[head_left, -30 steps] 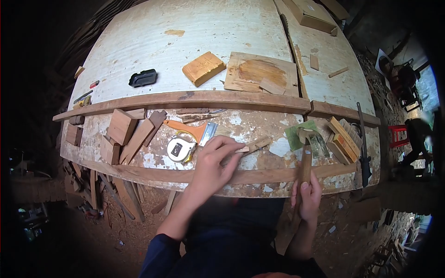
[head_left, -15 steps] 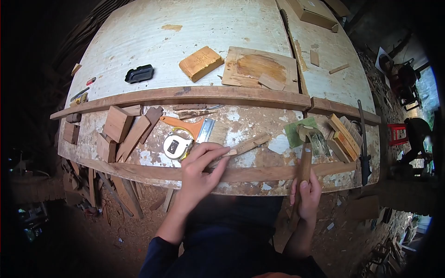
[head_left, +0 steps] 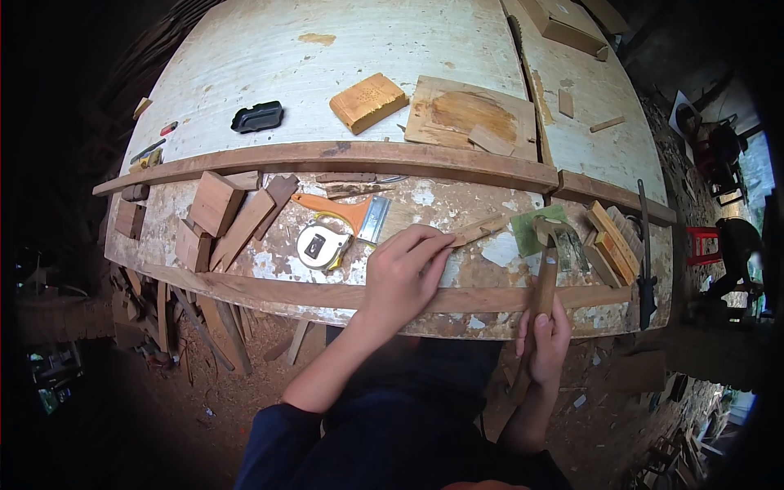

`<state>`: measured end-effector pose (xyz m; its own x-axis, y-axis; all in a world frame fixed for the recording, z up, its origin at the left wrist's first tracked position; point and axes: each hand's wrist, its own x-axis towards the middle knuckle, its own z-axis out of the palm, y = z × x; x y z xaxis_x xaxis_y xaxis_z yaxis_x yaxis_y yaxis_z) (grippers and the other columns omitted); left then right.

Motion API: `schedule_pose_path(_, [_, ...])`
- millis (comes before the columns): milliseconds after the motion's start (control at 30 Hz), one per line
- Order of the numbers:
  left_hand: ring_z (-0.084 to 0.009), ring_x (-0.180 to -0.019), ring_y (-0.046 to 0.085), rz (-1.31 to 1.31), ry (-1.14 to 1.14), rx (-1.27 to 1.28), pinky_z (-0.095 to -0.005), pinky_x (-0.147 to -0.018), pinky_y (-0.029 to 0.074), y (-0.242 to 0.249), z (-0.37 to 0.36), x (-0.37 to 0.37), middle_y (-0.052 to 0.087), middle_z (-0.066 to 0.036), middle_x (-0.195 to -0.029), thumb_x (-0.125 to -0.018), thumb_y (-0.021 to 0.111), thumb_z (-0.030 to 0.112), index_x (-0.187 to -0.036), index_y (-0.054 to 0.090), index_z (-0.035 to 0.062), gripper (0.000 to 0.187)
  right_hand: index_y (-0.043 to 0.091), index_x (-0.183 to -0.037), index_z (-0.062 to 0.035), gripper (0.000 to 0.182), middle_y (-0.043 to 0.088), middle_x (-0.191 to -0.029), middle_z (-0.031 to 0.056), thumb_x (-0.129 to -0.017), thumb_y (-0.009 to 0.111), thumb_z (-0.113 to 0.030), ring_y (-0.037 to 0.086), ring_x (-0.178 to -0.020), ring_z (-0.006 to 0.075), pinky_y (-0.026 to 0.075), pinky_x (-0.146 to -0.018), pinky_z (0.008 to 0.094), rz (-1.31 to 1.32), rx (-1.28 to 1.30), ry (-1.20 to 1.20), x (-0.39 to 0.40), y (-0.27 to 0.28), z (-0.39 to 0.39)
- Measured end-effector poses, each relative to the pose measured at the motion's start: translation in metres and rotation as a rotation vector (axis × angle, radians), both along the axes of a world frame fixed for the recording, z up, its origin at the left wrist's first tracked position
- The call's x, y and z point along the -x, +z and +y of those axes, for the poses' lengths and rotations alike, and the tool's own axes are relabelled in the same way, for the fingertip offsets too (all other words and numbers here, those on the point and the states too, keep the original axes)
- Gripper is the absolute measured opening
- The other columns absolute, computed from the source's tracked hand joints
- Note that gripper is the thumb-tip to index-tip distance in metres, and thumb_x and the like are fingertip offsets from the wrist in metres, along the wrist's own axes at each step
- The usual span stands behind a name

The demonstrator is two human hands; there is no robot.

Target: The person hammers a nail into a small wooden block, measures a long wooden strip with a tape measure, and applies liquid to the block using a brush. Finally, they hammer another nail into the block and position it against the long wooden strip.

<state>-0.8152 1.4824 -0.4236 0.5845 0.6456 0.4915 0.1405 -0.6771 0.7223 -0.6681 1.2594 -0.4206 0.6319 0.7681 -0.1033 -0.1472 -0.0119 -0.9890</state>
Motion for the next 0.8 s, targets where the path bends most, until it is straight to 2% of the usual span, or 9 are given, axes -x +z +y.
schedule_pose_path(67, [-0.0260,-0.088,0.076,-0.048,-0.012,0.108,-0.0327,-0.077,0.059,0.005,-0.001,0.002,0.076,-0.013,-0.099,-0.086,0.080,-0.003,-0.108,0.079,0.0008,0.022,0.040,-0.157,0.0062,0.056,0.056,-0.074,0.0049,-0.112,0.052,-0.025,0.047,-0.053,0.0077,0.038,-0.048,0.0213,-0.002,0.003,-0.006,0.001,0.000,0.000])
schedule_pose_path(167, [-0.0236,-0.089,0.076,-0.055,0.004,0.128,-0.0310,-0.078,0.059,-0.004,-0.001,0.003,0.077,-0.013,-0.100,-0.088,0.079,-0.002,-0.108,0.080,0.0001,0.021,0.040,-0.157,0.0065,0.055,0.057,-0.075,0.0051,-0.112,0.052,-0.025,0.047,-0.053,0.0076,0.039,-0.048,0.0213,0.013,0.007,-0.014,0.001,-0.001,0.000])
schedule_pose_path(333, [-0.0226,-0.093,0.074,-0.083,0.065,0.286,-0.0315,-0.085,0.056,-0.001,0.002,0.006,0.076,-0.015,-0.102,-0.092,0.077,-0.001,-0.113,0.080,-0.0011,0.022,0.040,-0.157,0.0065,0.055,0.057,-0.076,0.0053,-0.112,0.052,-0.024,0.047,-0.054,0.0076,0.038,-0.048,0.0214,0.023,0.003,0.006,0.001,-0.001,0.000])
schedule_pose_path(800, [-0.0228,-0.093,0.073,-0.042,0.028,0.186,-0.0320,-0.084,0.056,-0.009,0.004,0.007,0.076,-0.013,-0.099,-0.090,0.078,-0.001,-0.111,0.081,-0.0003,0.021,0.041,-0.154,0.0070,0.055,0.057,-0.076,0.0051,-0.112,0.053,-0.026,0.048,-0.054,0.0075,0.038,-0.048,0.0215,0.020,0.010,0.000,0.003,0.000,0.004])
